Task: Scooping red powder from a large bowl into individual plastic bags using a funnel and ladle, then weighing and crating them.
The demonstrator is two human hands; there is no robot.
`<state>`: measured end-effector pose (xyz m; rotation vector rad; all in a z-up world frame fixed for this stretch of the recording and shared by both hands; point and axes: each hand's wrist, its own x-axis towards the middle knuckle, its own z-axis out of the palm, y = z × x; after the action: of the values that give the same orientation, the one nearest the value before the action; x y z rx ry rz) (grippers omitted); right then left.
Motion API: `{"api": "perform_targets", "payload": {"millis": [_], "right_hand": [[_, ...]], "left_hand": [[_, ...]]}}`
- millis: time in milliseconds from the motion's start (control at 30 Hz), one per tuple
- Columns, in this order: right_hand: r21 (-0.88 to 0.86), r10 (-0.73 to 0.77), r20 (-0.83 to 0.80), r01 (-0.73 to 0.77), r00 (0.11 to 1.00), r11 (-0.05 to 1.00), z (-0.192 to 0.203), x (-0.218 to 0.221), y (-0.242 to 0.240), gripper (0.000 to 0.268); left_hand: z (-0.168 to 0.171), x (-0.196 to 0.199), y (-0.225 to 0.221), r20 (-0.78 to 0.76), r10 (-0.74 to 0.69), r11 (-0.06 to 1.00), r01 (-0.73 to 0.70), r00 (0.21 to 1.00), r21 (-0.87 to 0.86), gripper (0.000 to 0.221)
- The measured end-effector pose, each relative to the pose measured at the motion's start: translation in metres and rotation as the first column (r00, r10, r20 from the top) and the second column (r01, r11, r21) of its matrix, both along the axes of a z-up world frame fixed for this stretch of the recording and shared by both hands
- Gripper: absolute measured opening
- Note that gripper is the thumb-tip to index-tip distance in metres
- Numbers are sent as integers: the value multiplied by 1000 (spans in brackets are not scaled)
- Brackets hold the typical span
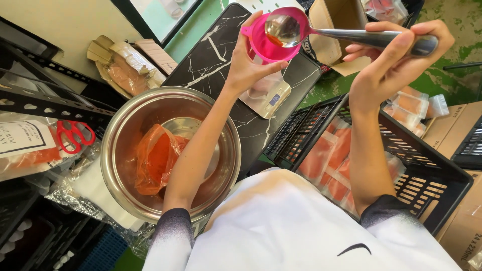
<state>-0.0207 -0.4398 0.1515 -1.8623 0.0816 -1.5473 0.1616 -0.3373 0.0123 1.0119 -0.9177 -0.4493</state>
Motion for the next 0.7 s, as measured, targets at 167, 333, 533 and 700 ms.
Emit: {"api": "perform_targets", "payload": {"millis": [167, 333, 533, 700], "right_hand": [[90, -56, 30, 53, 998, 994, -1, 0, -7, 17], [74, -63, 27, 61, 998, 995, -5, -6, -14, 17], [117, -74, 15, 71, 997, 991, -8, -8, -16, 20], [125, -92, 9, 91, 996, 988, -9, -8, -15, 20]], "left_hand": [[2, 0, 3, -6, 1, 1000, -1, 1000, 11, 107], [5, -1, 6, -1, 18, 999, -18, 1000, 48, 107], [4, -1, 6, 15, 12, 999, -13, 1000, 45, 106], [3, -2, 5, 14, 2, 999, -3, 1000, 41, 105]]}}
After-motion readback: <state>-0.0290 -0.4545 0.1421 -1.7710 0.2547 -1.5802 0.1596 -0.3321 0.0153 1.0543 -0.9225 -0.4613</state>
